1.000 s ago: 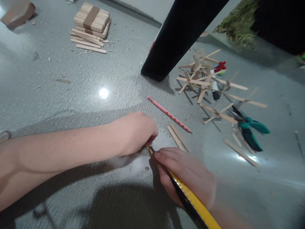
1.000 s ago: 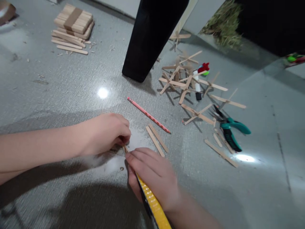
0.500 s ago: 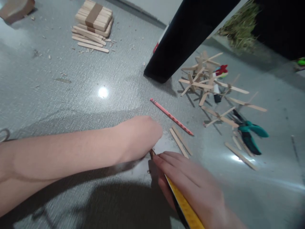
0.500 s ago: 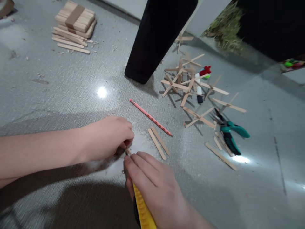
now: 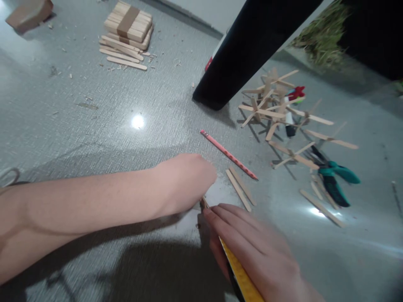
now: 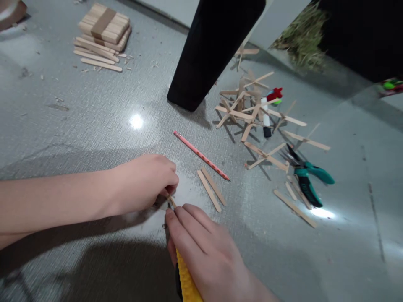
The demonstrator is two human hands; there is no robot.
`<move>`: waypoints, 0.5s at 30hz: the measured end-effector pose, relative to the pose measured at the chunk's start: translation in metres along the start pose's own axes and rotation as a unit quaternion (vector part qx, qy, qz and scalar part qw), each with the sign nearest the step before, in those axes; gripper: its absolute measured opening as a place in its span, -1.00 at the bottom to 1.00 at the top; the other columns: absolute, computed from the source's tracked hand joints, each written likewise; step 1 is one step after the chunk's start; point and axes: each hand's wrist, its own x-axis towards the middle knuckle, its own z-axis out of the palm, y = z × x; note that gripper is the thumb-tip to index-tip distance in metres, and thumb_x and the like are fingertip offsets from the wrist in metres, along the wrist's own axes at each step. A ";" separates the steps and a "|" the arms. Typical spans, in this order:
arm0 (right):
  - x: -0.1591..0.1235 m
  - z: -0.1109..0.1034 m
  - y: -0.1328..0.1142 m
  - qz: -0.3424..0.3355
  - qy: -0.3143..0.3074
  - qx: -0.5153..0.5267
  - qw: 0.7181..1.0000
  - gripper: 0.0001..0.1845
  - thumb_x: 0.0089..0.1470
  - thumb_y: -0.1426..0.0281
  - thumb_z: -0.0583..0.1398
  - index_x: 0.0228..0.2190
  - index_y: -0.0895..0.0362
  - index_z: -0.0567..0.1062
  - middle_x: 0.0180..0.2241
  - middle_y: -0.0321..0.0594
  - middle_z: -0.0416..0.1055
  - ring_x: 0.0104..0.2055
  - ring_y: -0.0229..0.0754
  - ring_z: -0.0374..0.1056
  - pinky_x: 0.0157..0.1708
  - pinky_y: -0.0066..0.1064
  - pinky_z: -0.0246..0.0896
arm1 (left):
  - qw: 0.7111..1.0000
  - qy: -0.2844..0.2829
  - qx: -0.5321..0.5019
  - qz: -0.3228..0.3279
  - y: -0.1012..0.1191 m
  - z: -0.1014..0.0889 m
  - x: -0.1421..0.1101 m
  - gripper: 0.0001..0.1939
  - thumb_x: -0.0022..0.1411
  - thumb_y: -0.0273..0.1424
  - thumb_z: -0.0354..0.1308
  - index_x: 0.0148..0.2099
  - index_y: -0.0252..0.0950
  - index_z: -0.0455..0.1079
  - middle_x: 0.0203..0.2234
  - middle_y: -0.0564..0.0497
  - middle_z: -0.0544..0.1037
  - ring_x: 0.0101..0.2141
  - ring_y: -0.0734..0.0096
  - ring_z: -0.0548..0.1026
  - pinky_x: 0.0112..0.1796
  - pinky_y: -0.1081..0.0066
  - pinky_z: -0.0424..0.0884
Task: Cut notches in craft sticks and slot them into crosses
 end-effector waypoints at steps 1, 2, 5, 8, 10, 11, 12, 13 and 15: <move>0.000 0.001 0.000 0.001 0.001 -0.002 1.000 -0.66 0.24 0.67 0.13 0.03 0.38 0.47 -0.12 0.03 0.55 -0.05 -0.03 0.48 0.00 -0.23 0.48 | 1.000 0.003 0.001 0.000 0.000 0.000 0.000 -0.84 0.20 -0.60 0.25 -0.22 -0.28 0.61 -0.31 -0.02 0.64 -0.18 0.23 0.58 -0.26 0.38 0.37; 0.000 0.001 0.000 0.002 0.004 -0.006 1.000 -0.67 0.23 0.67 0.14 0.02 0.37 0.48 -0.13 0.03 0.55 -0.06 -0.04 0.48 -0.01 -0.24 0.48 | 1.000 0.006 0.000 0.000 0.000 -0.001 0.000 -0.85 0.20 -0.59 0.26 -0.22 -0.28 0.61 -0.31 -0.02 0.64 -0.18 0.23 0.58 -0.27 0.38 0.36; 0.000 0.002 0.000 0.000 0.016 -0.021 1.000 -0.71 0.22 0.67 0.17 -0.02 0.36 0.49 -0.16 0.01 0.56 -0.10 -0.06 0.50 -0.03 -0.25 0.50 | 1.000 0.007 -0.005 -0.002 0.000 0.000 -0.001 -0.87 0.18 -0.58 0.30 -0.23 -0.29 0.60 -0.31 -0.02 0.64 -0.18 0.22 0.58 -0.27 0.39 0.35; 0.000 0.001 0.001 -0.012 0.009 -0.024 1.000 -0.73 0.26 0.65 0.13 -0.02 0.36 0.49 -0.16 0.04 0.57 -0.10 -0.05 0.52 -0.03 -0.25 0.52 | 1.000 0.024 0.004 0.002 0.000 0.002 -0.002 -0.86 0.18 -0.61 0.29 -0.24 -0.30 0.60 -0.31 -0.01 0.65 -0.20 0.27 0.57 -0.27 0.42 0.33; 0.001 0.002 0.003 -0.019 0.012 -0.026 0.999 -0.72 0.31 0.64 0.05 -0.05 0.35 0.50 -0.18 0.06 0.58 -0.11 -0.06 0.54 -0.06 -0.26 0.54 | 0.999 0.033 0.007 0.005 -0.001 0.002 -0.002 -0.82 0.18 -0.62 0.26 -0.23 -0.28 0.60 -0.32 0.02 0.65 -0.22 0.31 0.57 -0.28 0.44 0.32; 0.001 0.002 0.005 -0.023 0.019 -0.026 0.999 -0.71 0.32 0.63 0.03 -0.08 0.34 0.51 -0.21 0.05 0.58 -0.13 -0.07 0.55 -0.08 -0.28 0.55 | 1.000 0.030 0.005 0.007 -0.001 0.002 -0.002 -0.80 0.17 -0.63 0.26 -0.22 -0.27 0.61 -0.32 0.03 0.65 -0.23 0.32 0.57 -0.29 0.45 0.31; 0.001 0.003 0.006 -0.023 0.027 -0.026 0.999 -0.73 0.32 0.62 0.04 -0.10 0.33 0.52 -0.23 0.03 0.59 -0.15 -0.09 0.56 -0.10 -0.31 0.56 | 1.000 0.027 0.001 0.008 -0.002 0.001 -0.002 -0.79 0.16 -0.63 0.26 -0.22 -0.26 0.61 -0.33 0.04 0.65 -0.23 0.32 0.57 -0.30 0.44 0.31; 0.000 0.004 0.008 -0.021 0.036 -0.024 0.999 -0.76 0.32 0.60 0.07 -0.11 0.31 0.52 -0.26 0.00 0.59 -0.18 -0.11 0.57 -0.12 -0.33 0.56 | 1.000 0.022 -0.002 0.007 -0.002 0.001 -0.001 -0.78 0.15 -0.63 0.27 -0.21 -0.25 0.62 -0.32 0.04 0.65 -0.23 0.31 0.58 -0.31 0.43 0.32; -0.001 0.007 0.011 -0.019 0.062 -0.019 0.998 -0.82 0.28 0.59 0.15 -0.14 0.28 0.53 -0.29 -0.05 0.60 -0.21 -0.14 0.58 -0.12 -0.38 0.57 | 1.000 0.019 -0.008 0.006 -0.002 0.000 0.000 -0.78 0.13 -0.62 0.30 -0.21 -0.25 0.62 -0.32 0.03 0.65 -0.23 0.28 0.59 -0.31 0.41 0.33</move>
